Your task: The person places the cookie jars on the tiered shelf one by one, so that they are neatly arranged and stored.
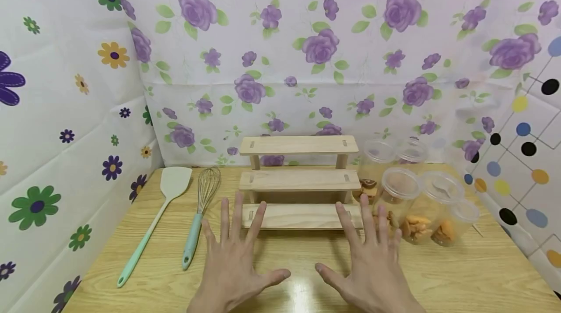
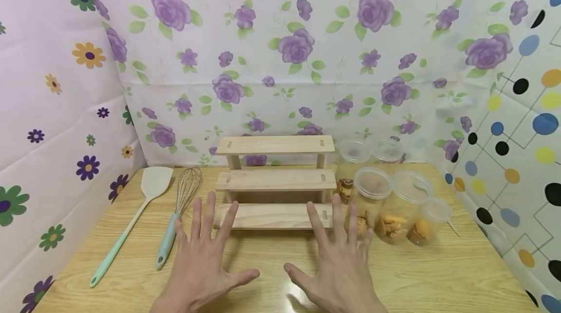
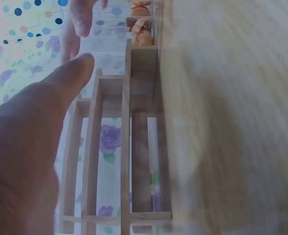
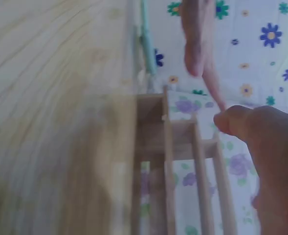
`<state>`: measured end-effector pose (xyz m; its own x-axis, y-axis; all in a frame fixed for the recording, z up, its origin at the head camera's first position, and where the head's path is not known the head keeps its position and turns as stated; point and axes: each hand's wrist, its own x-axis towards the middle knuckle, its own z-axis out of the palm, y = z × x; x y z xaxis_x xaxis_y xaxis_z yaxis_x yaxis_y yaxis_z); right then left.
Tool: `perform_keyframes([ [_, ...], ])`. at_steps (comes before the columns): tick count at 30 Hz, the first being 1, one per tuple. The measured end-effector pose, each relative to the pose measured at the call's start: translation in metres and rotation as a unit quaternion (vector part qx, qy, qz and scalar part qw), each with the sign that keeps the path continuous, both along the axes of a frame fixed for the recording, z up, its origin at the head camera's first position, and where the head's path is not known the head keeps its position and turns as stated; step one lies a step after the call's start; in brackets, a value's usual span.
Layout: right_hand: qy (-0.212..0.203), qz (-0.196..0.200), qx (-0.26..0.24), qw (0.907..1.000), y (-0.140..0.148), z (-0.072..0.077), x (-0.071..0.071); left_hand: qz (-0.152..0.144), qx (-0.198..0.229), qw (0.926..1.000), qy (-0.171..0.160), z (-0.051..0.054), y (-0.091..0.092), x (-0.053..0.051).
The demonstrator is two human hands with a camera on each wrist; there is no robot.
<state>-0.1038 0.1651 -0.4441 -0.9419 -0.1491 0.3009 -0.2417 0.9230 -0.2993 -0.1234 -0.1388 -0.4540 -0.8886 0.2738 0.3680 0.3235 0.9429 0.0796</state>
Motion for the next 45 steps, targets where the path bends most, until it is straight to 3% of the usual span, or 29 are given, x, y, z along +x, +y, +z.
perform_keyframes([
  [3, 0.066, 0.016, -0.054, 0.9962, 0.005, 0.017, 0.001, 0.003, 0.057, 0.9984, 0.004, 0.008, 0.001, -0.006],
  [5, 0.130, 0.047, -0.107, 0.9846, 0.012, 0.028, 0.001, 0.005, 0.112, 0.9936, 0.018, 0.011, 0.002, -0.011],
  [6, 0.165, 0.068, -0.137, 0.9743, 0.018, 0.032, -0.001, 0.003, 0.142, 0.9895, 0.029, 0.012, 0.001, -0.014],
  [9, 0.273, 0.125, -0.197, 0.9334, 0.037, 0.047, -0.010, -0.008, 0.218, 0.9734, 0.069, 0.012, -0.001, -0.023],
  [12, 0.359, 0.161, -0.263, 0.8812, 0.059, 0.063, -0.019, -0.022, 0.278, 0.9565, 0.087, 0.006, -0.006, -0.034],
  [15, 0.387, 0.183, -0.350, 0.8334, 0.081, 0.076, -0.021, -0.024, 0.335, 0.9400, 0.062, -0.004, -0.012, -0.044],
  [17, 0.383, 0.176, -0.403, 0.8123, 0.096, 0.082, -0.020, -0.019, 0.369, 0.9286, 0.030, -0.013, -0.016, -0.050],
  [19, 0.372, 0.149, -0.433, 0.8075, 0.113, 0.083, -0.019, -0.010, 0.401, 0.9160, -0.010, -0.021, -0.020, -0.054],
  [22, 0.353, 0.096, -0.448, 0.8157, 0.142, 0.074, -0.020, 0.006, 0.429, 0.9017, -0.054, -0.031, -0.025, -0.059],
  [25, 0.326, 0.084, -0.487, 0.8057, 0.173, 0.051, -0.026, 0.009, 0.452, 0.8883, -0.080, -0.038, -0.029, -0.062],
  [26, 0.316, 0.066, -0.488, 0.8113, 0.182, 0.042, -0.027, 0.006, 0.460, 0.8833, -0.088, -0.041, -0.030, -0.063],
  [27, 0.305, 0.058, -0.500, 0.8082, 0.190, 0.033, -0.028, 0.004, 0.467, 0.8788, -0.096, -0.043, -0.031, -0.064],
  [28, 0.295, 0.059, -0.521, 0.7992, 0.197, 0.024, -0.030, 0.000, 0.477, 0.8727, -0.106, -0.045, -0.031, -0.065],
  [32, 0.260, 0.019, -0.528, 0.8079, 0.211, -0.002, -0.033, -0.006, 0.506, 0.8522, -0.131, -0.052, -0.034, -0.070],
  [33, 0.255, 0.027, -0.548, 0.7963, 0.214, -0.007, -0.034, -0.006, 0.510, 0.8496, -0.134, -0.053, -0.035, -0.070],
  [35, 0.239, 0.016, -0.551, 0.7993, 0.216, -0.015, -0.036, -0.007, 0.513, 0.8477, -0.134, -0.055, -0.037, -0.071],
  [36, 0.231, 0.013, -0.558, 0.7966, 0.217, -0.019, -0.037, -0.006, 0.512, 0.8484, -0.133, -0.055, -0.038, -0.071],
  [39, 0.203, 0.010, -0.593, 0.7791, 0.218, -0.031, -0.039, -0.010, 0.512, 0.8489, -0.132, -0.056, -0.040, -0.071],
  [42, 0.176, -0.001, -0.614, 0.7690, 0.220, -0.043, -0.040, -0.015, 0.511, 0.8489, -0.133, -0.056, -0.041, -0.071],
  [44, 0.161, -0.010, -0.617, 0.7707, 0.224, -0.051, -0.040, -0.017, 0.511, 0.8492, -0.134, -0.056, -0.041, -0.071],
  [45, 0.153, -0.016, -0.610, 0.7772, 0.226, -0.055, -0.040, -0.017, 0.511, 0.8490, -0.135, -0.056, -0.041, -0.071],
])
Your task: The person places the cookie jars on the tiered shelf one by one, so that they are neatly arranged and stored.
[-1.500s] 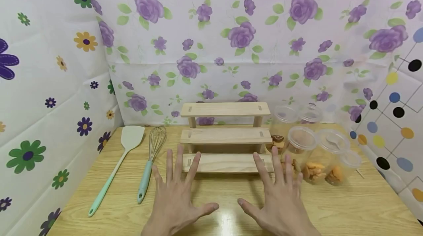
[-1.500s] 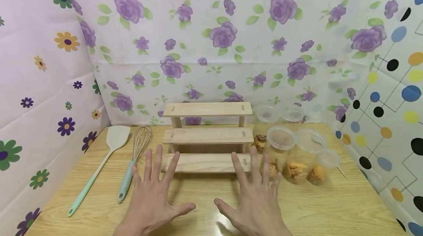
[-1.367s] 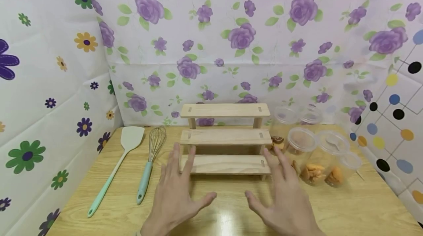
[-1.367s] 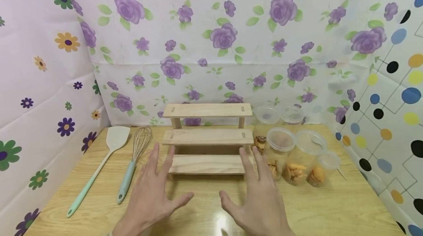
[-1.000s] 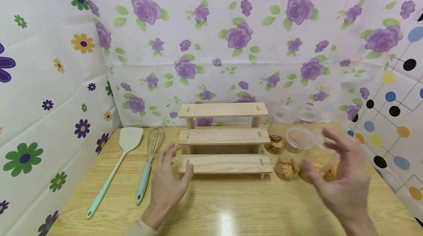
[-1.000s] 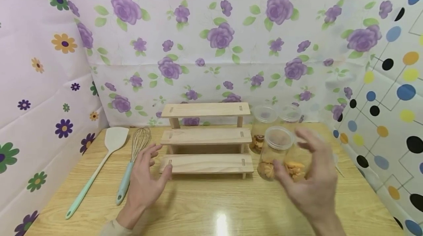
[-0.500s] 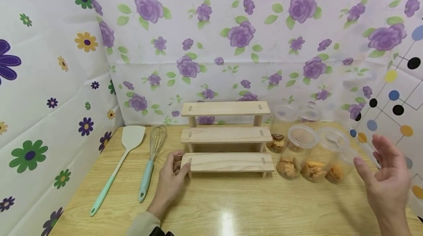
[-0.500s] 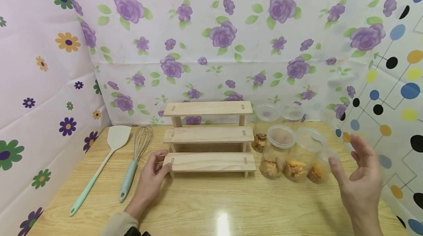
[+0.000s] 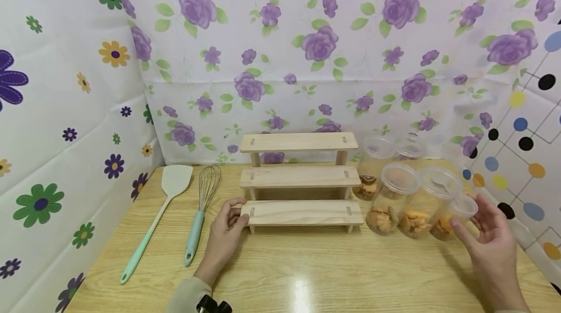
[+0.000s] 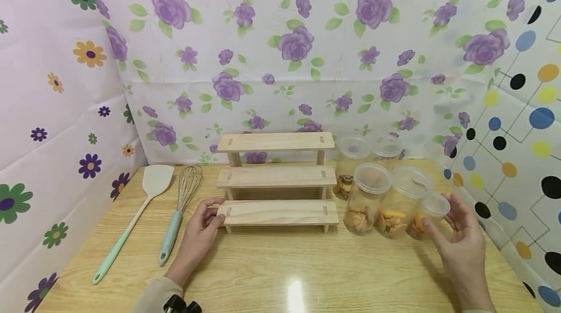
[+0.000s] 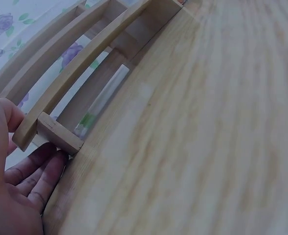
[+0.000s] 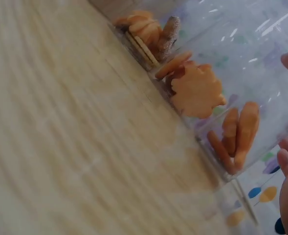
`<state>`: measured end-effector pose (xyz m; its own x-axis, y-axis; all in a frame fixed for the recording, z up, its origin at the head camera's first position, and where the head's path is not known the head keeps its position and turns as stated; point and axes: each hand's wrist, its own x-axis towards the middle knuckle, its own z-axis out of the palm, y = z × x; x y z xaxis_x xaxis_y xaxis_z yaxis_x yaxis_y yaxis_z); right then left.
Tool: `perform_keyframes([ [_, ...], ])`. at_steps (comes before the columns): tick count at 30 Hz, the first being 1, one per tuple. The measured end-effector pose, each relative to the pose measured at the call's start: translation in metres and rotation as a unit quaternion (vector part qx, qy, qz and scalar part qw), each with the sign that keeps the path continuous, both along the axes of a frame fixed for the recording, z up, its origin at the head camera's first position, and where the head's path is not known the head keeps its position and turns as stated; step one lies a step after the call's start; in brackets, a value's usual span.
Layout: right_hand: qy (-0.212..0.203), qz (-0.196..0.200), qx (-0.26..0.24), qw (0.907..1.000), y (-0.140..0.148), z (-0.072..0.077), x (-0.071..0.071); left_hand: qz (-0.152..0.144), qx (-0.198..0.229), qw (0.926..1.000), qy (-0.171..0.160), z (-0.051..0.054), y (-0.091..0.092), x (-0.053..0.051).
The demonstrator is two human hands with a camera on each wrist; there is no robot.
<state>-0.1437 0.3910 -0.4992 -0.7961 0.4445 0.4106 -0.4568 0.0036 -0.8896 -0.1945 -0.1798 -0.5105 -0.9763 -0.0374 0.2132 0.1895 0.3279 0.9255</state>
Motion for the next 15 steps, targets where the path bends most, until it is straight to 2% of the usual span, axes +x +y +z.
perform_keyframes([
  [7, -0.036, 0.016, 0.071, 0.9967, 0.013, -0.019, -0.004, -0.002, -0.001, 1.0000, -0.001, 0.000, 0.001, 0.001],
  [15, -0.069, 0.010, 0.133, 0.9886, 0.018, -0.025, -0.001, 0.000, -0.006, 1.0000, -0.002, -0.001, 0.001, 0.000],
])
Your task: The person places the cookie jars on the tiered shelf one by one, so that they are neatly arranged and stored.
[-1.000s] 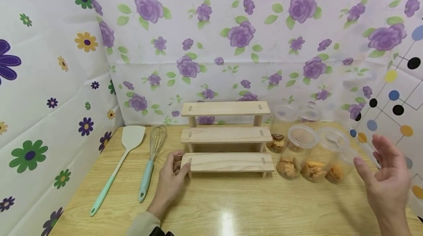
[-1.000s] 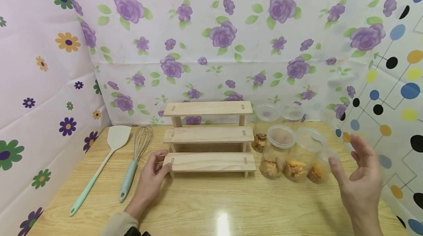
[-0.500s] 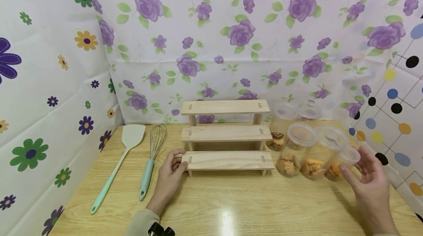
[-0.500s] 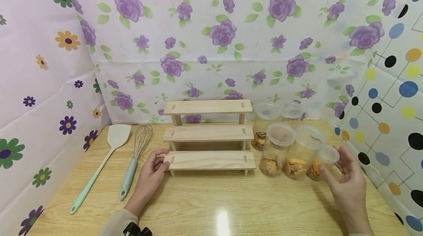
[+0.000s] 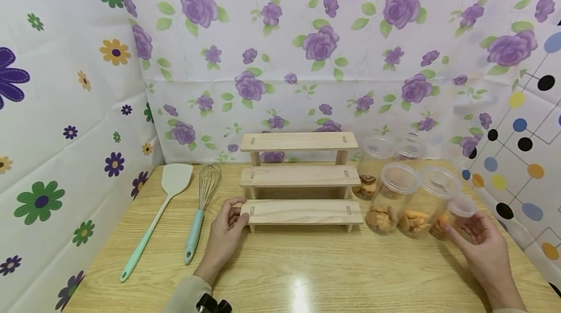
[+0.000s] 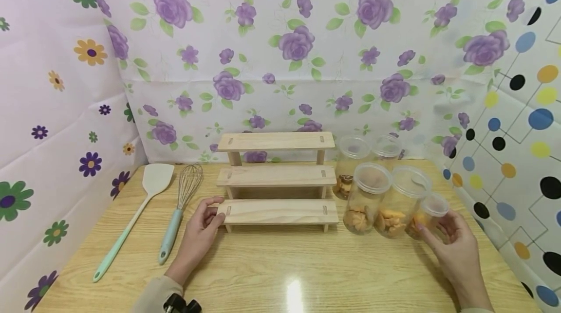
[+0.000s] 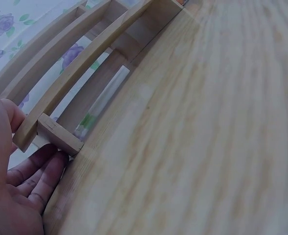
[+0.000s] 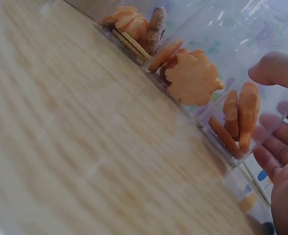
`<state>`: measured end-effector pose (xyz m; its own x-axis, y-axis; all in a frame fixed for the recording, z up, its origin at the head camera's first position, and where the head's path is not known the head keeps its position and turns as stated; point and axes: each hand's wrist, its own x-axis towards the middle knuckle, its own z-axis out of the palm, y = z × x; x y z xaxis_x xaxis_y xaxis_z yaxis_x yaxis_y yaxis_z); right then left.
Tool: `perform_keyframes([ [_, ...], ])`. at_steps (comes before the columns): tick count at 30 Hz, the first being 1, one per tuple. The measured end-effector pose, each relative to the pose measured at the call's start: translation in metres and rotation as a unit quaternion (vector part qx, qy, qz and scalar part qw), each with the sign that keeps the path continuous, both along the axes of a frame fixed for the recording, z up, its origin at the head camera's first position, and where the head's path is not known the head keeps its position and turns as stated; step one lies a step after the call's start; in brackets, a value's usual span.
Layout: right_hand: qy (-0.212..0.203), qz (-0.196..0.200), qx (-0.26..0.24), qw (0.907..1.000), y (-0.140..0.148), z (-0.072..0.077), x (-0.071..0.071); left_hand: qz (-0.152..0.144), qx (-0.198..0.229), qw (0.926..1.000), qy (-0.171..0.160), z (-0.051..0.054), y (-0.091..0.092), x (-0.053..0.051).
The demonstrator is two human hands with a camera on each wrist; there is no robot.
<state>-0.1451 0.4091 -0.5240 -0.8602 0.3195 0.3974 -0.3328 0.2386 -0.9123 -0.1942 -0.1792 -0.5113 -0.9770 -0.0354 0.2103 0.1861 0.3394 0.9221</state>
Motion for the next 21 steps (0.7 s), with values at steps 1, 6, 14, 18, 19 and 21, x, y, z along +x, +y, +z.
perform_keyframes([
  [1, -0.002, 0.000, 0.007, 1.0000, 0.0007, -0.0004, -0.0001, 0.000, 0.000, 1.0000, 0.000, -0.0001, 0.0000, -0.0002],
  [6, -0.017, -0.014, 0.049, 0.9986, 0.0020, -0.0021, -0.0006, 0.003, -0.003, 1.0000, 0.005, -0.0005, 0.0002, -0.0009],
  [14, -0.033, -0.027, 0.062, 0.9971, 0.0006, 0.0004, 0.0011, -0.001, -0.001, 1.0000, 0.009, -0.0017, -0.0004, -0.0006],
  [18, -0.033, -0.029, 0.054, 0.9976, 0.0009, 0.0002, 0.0012, -0.006, -0.003, 0.9999, 0.012, -0.0010, 0.0000, -0.0009],
  [19, -0.032, -0.030, 0.051, 0.9977, 0.0010, 0.0004, 0.0010, -0.006, -0.003, 0.9999, 0.012, -0.0009, 0.0000, -0.0006],
  [21, -0.027, -0.030, 0.037, 0.9985, 0.0012, 0.0003, 0.0007, -0.008, -0.004, 0.9999, 0.013, -0.0006, 0.0001, -0.0002],
])
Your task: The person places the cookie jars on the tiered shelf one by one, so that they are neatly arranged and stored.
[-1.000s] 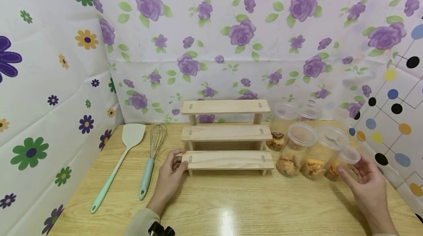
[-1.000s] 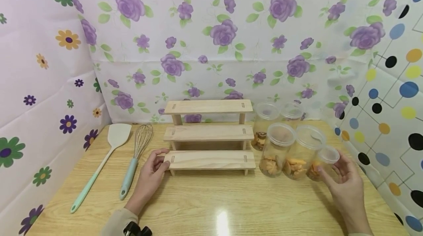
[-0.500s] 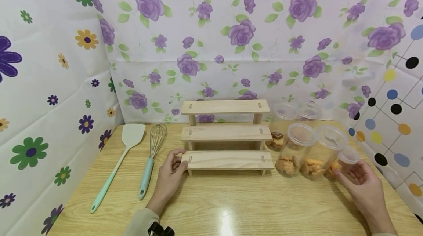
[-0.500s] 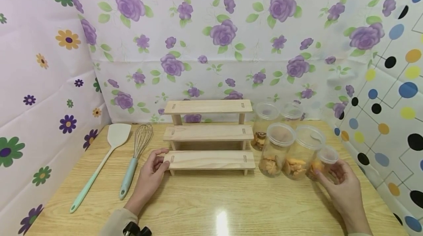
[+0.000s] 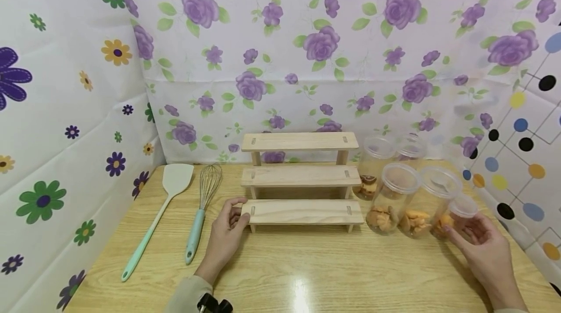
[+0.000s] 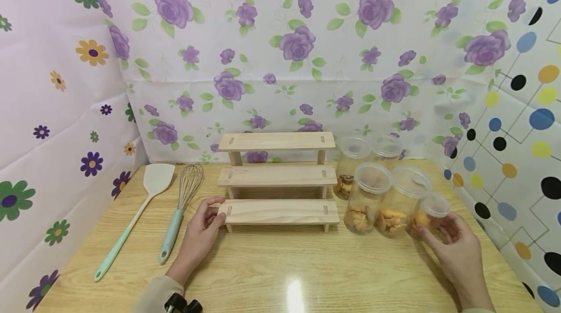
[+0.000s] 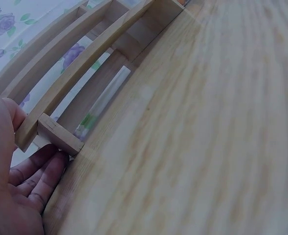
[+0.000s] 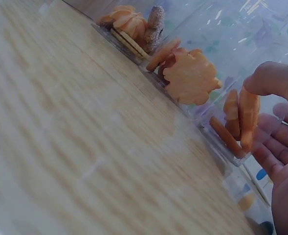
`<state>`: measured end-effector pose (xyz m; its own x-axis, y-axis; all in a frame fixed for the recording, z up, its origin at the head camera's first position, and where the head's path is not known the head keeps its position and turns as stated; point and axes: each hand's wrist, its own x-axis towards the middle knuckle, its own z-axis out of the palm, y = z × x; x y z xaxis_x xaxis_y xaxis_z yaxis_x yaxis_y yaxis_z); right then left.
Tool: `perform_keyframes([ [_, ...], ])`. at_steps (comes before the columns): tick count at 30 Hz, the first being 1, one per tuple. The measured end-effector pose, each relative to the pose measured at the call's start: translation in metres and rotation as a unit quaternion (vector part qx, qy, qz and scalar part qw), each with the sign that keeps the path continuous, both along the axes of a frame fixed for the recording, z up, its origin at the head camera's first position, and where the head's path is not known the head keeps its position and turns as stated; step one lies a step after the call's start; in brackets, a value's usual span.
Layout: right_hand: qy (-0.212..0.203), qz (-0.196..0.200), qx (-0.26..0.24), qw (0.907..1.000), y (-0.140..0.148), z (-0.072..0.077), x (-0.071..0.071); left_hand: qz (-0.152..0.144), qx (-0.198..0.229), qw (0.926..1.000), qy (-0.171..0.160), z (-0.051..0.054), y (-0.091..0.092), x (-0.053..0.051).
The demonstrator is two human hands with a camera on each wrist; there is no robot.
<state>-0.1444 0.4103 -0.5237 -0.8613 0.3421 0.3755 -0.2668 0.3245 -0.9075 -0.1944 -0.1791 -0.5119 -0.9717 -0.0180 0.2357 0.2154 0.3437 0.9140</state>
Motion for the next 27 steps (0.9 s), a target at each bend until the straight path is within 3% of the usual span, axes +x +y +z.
perform_keyframes([
  [4, 0.021, 0.011, -0.053, 0.9983, -0.002, 0.004, -0.002, 0.001, -0.002, 1.0000, 0.001, 0.000, -0.002, 0.001],
  [13, 0.037, -0.022, -0.133, 0.9902, -0.005, 0.035, -0.004, -0.005, -0.003, 1.0000, 0.001, -0.001, 0.000, 0.000],
  [17, 0.034, -0.078, -0.039, 0.9956, 0.000, 0.061, -0.008, -0.007, -0.004, 1.0000, 0.000, 0.001, 0.002, -0.001],
  [20, 0.043, -0.105, 0.033, 0.9930, 0.003, 0.080, -0.015, -0.007, -0.003, 1.0000, -0.001, 0.001, 0.002, -0.001],
  [27, 0.092, -0.079, 0.057, 0.9910, -0.002, 0.134, -0.031, -0.009, -0.001, 1.0000, 0.000, -0.001, -0.001, -0.001],
])
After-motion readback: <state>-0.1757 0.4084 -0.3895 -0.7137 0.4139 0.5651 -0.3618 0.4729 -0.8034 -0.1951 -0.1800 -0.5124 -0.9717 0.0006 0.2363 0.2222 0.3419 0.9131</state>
